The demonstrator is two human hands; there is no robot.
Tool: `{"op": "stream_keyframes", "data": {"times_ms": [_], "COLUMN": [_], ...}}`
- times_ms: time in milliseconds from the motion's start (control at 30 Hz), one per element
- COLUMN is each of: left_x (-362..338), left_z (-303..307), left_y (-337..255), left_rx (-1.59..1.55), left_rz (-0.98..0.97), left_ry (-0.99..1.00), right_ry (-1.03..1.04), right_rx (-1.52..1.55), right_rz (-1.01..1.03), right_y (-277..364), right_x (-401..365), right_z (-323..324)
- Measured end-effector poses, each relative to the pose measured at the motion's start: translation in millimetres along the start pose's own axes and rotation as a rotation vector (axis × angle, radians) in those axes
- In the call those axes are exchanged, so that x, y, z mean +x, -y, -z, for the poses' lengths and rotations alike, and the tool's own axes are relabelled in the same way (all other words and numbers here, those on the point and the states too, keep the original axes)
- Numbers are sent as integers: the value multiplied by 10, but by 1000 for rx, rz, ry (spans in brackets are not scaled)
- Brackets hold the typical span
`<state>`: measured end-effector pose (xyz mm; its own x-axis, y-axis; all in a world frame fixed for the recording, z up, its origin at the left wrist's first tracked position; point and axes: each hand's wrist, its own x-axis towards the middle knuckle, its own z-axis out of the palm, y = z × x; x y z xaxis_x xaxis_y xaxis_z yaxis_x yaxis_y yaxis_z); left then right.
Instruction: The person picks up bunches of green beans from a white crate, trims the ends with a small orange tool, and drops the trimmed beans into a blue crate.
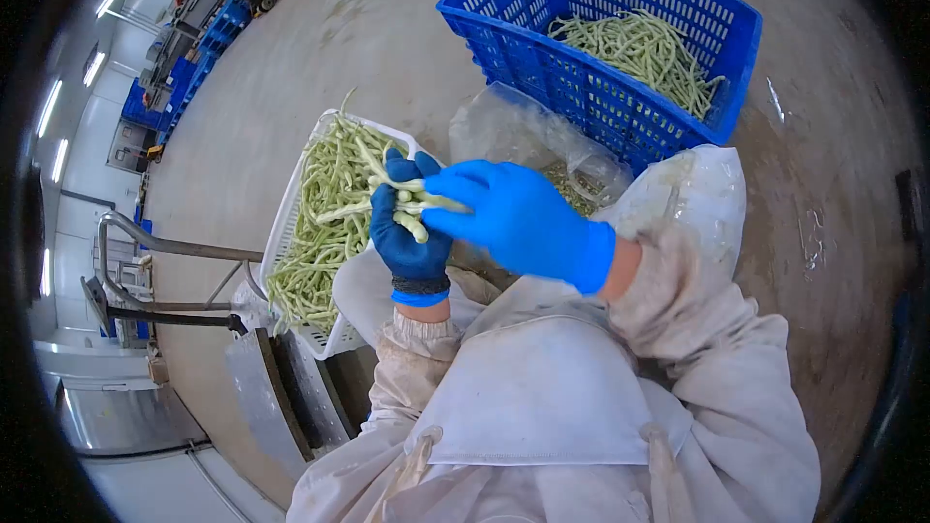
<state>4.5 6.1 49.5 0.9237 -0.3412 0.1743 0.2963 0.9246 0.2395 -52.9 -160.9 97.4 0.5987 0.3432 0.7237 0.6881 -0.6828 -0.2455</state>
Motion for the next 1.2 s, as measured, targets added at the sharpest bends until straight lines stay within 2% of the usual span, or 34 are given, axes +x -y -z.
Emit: {"op": "stream_keyframes", "data": {"times_ms": [67, 100, 133, 200, 267, 333, 367, 433, 467, 533, 567, 600, 667, 800, 867, 1000, 1067, 1100, 1167, 1200], "left_x": [-32, -22, -21, -26, -20, -7, 8, 38, 74, 100, 87, 79, 72, 30, 20, -1, 4, 6, -4, -8], "left_z": [-22, -21, -25, -47, -66, -66, -59, -39, -21, 13, 14, -14, -70, -98, -73, -7, 52, 85, 154, 161], "left_y": [43, 64, 75, 114, 121, 125, 123, 114, 119, 137, 148, 161, 166, 174, 191, 204, 173, 159, 176, 205], "left_rx": [-15, -42, -40, -196, -214, -207, -208, 22, 19, 98, 97, 129, 159, 159, 160, 127, 97, 111, 119, 169], "left_rz": [93, 82, 87, 76, 67, 11, 12, -119, -121, -166, -167, -163, -159, -138, -129, -53, -35, -45, -53, -79], "left_ry": [-129, -190, -191, -42, -52, 5, 6, -20, -18, 122, 119, 130, 146, 63, 51, -19, -59, -121, -188, -250], "right_ry": [30, 21, 10, 34, 58, 56, 57, -47, -46, 13, 27, 27, -89, -56, 190, 117, -78, -75, 55, 58], "right_rx": [102, 273, 445, 448, 454, 124, 123, -213, -215, -40, 85, 86, 445, 472, 238, 270, 560, 560, 670, 671], "right_rz": [-30, -108, -188, -200, -208, -55, -56, 35, 38, -150, -226, -227, -360, -361, -289, -302, -547, -545, -717, -720], "right_y": [-201, -274, -313, -332, -342, -338, -311, -176, -88, 102, 130, 122, 84, 53, 32, 13, 27, 37, 56, 46], "right_x": [26, 87, 141, 243, 267, 261, 244, 165, 110, -30, -48, -68, -109, -124, -117, -237, -327, -351, -393, -416], "right_z": [-63, -49, -34, 44, 75, 73, 63, 19, -10, -83, -110, -180, -331, -328, -298, -443, -501, -477, -416, -424]}}
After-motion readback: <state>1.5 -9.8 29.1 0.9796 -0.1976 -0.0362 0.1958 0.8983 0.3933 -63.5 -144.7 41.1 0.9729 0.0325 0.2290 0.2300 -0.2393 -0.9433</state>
